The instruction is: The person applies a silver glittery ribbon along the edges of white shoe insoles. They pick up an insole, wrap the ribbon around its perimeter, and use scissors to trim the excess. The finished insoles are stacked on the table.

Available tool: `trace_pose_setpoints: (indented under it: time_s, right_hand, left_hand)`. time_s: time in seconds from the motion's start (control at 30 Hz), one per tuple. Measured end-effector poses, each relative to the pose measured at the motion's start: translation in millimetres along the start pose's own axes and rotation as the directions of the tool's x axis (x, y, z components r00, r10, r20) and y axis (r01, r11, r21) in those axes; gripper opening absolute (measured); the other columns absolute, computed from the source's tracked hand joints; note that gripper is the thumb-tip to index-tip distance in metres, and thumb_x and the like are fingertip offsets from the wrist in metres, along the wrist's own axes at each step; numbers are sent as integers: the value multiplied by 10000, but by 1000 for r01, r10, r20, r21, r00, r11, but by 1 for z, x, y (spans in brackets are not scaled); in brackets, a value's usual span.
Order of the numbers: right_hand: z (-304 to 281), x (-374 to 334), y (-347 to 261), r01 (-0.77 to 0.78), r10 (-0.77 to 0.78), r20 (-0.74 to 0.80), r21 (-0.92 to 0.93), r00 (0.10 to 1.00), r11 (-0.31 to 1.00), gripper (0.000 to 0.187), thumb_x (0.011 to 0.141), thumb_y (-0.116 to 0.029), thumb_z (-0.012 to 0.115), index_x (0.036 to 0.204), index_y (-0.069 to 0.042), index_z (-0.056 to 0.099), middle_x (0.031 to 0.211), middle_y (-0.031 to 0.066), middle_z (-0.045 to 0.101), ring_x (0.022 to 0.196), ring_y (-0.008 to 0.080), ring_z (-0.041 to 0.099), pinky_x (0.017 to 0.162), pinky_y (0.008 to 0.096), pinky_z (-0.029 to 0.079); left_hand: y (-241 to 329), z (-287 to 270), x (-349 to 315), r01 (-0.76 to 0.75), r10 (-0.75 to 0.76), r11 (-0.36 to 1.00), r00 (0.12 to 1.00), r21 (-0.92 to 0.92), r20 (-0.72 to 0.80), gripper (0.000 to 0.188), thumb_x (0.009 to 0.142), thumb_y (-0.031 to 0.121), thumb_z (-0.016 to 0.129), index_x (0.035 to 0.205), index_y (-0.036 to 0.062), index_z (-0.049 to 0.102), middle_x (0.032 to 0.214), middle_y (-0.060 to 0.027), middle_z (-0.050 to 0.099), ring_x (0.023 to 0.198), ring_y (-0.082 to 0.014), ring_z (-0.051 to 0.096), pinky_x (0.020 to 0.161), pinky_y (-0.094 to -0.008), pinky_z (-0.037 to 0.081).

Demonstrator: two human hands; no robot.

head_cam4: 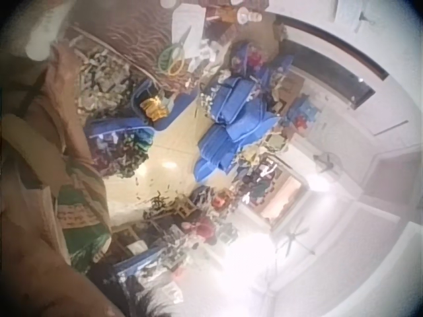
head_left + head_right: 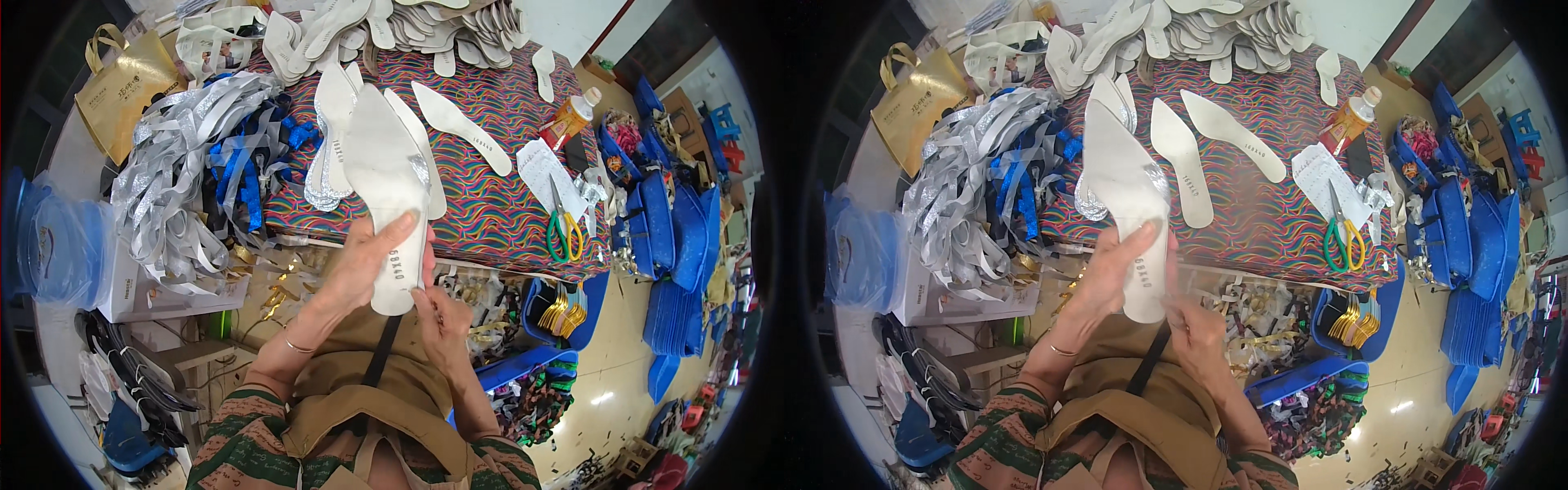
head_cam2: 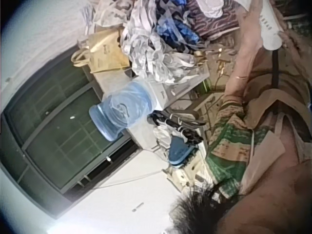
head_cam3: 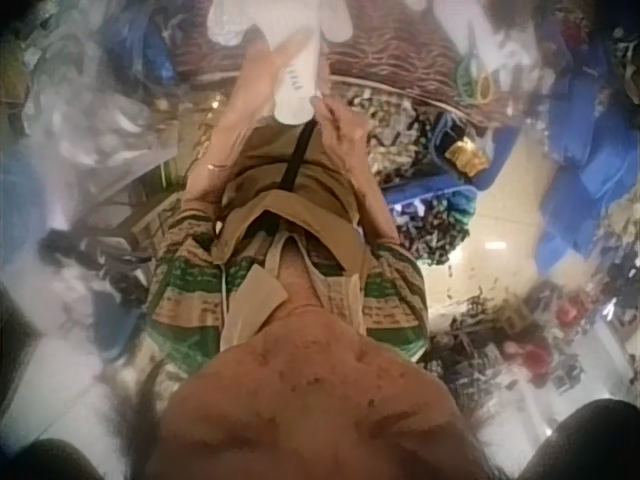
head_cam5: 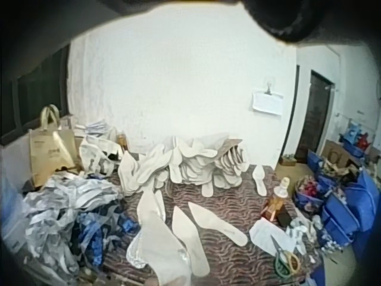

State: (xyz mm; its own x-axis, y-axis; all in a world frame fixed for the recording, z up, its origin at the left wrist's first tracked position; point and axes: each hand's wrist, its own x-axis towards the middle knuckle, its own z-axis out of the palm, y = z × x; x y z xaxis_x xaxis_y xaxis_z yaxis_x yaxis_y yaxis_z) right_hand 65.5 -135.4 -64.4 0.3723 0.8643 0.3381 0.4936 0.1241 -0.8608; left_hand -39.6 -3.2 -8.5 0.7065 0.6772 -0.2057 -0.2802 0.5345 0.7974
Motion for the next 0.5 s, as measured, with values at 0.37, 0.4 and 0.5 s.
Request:
trace_pose_setpoints:
  time_s: [0.37, 0.4, 0.5]
  right_hand:
    - [-32, 86, -8, -185, 160, 98, 360, 982, 915, 62, 878, -33, 633, 900, 23, 646, 804, 12, 620, 715, 23, 498, 584, 206, 410]
    - [-27, 82, -7, -230, 204, 107, 394, 973, 890, 63, 872, -25, 638, 912, 23, 644, 823, 10, 622, 720, 25, 499, 585, 206, 408]
    - [-19, 66, 1, -313, 281, 141, 523, 949, 793, 269, 872, 8, 631, 1137, 38, 594, 917, 26, 638, 706, 34, 516, 590, 193, 408]
  left_hand:
    - [-25, 11, -15, 58, -85, 987, 980, 152, 182, 101, 895, 50, 619, 967, -21, 609, 677, -86, 593, 522, -143, 553, 501, -286, 451]
    - [-25, 10, -15, 49, -73, 988, 984, 149, 161, 110, 893, 42, 616, 981, -24, 611, 688, -85, 602, 529, -138, 557, 508, -280, 455]
    - [-26, 5, -13, 24, -42, 988, 992, 153, 116, 160, 867, 4, 608, 1024, -26, 612, 735, -84, 630, 557, -130, 579, 527, -273, 468]
